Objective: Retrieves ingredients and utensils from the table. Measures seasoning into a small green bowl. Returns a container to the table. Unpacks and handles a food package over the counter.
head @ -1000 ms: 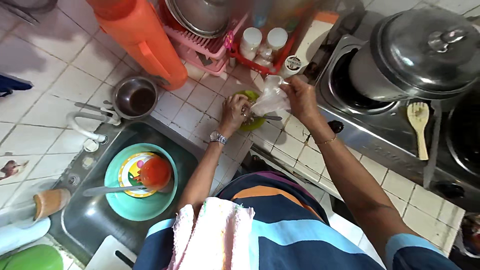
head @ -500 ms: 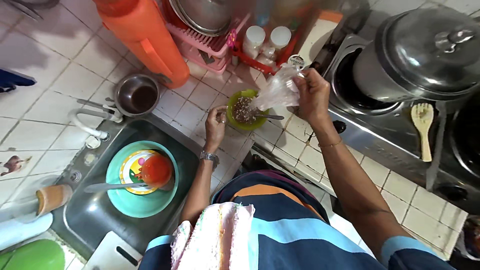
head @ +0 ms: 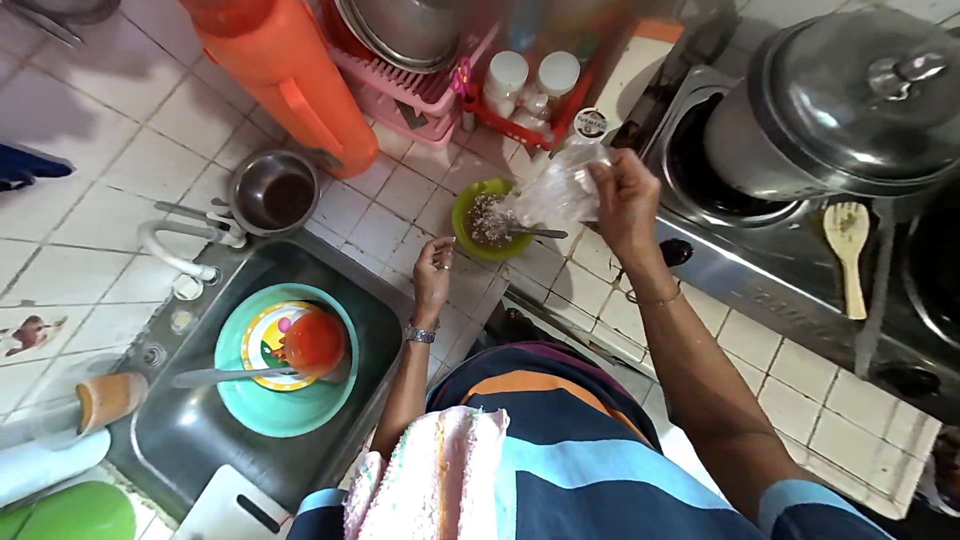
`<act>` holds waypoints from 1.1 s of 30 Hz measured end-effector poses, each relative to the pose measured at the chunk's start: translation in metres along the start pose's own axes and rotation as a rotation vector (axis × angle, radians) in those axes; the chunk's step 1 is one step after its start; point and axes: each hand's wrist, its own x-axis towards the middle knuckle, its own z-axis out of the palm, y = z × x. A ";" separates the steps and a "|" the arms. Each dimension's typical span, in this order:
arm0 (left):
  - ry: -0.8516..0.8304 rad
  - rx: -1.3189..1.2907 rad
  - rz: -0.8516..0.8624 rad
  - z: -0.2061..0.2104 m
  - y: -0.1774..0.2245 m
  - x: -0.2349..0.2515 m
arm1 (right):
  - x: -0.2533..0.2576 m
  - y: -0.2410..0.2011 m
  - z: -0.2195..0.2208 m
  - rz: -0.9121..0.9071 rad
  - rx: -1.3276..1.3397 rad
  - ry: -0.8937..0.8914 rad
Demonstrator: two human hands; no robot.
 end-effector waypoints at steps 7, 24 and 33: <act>-0.022 -0.005 -0.039 0.001 -0.002 -0.005 | -0.002 0.001 -0.013 -0.006 0.029 0.084; -0.472 -0.369 -0.215 0.059 0.041 -0.021 | -0.004 0.015 -0.007 0.098 0.193 0.069; 0.185 -0.407 -0.036 0.052 0.051 -0.007 | 0.003 0.017 -0.006 0.472 0.695 0.124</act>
